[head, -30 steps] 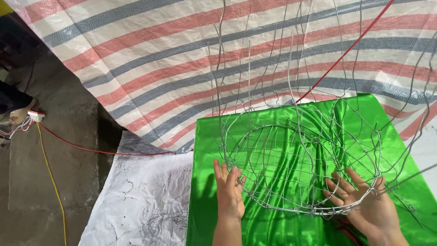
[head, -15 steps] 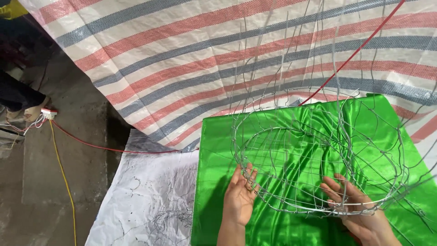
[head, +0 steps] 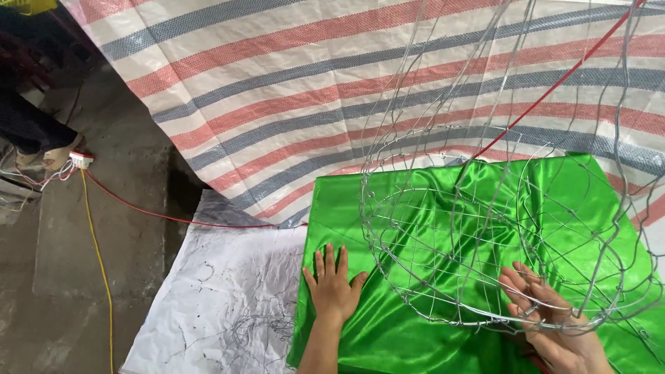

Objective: Tightening and twisting thin metal wires to assemble a wire frame structure using pliers.

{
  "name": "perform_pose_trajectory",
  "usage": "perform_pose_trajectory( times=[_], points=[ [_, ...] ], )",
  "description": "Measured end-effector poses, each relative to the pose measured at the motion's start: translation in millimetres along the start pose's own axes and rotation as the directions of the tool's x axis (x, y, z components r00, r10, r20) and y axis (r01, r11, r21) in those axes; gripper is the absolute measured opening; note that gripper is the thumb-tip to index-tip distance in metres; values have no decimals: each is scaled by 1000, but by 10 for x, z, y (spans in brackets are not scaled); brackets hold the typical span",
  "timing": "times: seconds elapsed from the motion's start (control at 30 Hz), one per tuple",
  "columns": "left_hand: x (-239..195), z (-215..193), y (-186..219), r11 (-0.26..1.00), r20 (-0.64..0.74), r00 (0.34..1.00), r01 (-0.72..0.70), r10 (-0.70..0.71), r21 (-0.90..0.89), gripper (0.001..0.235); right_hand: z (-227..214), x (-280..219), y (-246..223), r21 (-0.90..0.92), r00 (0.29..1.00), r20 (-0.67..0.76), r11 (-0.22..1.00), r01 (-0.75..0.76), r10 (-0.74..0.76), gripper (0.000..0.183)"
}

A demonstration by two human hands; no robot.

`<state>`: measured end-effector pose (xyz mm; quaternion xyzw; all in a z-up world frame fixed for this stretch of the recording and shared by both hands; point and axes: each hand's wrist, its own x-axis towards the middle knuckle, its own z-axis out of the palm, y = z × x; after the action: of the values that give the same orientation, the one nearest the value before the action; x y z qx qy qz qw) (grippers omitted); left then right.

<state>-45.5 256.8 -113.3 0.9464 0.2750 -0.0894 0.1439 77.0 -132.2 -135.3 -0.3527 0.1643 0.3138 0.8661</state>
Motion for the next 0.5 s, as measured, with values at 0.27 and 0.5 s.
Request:
perform_pose_trajectory(
  times=[0.27, 0.5],
  points=[
    [-103, 116, -325, 989, -116, 992, 65, -50, 130, 88, 63, -130, -96, 191, 959, 284, 979, -75, 18, 52],
    [-168, -205, -306, 981, 69, 984, 156, -165, 119, 91, 64, -102, -15, 67, 984, 175, 997, -36, 23, 54]
  ],
)
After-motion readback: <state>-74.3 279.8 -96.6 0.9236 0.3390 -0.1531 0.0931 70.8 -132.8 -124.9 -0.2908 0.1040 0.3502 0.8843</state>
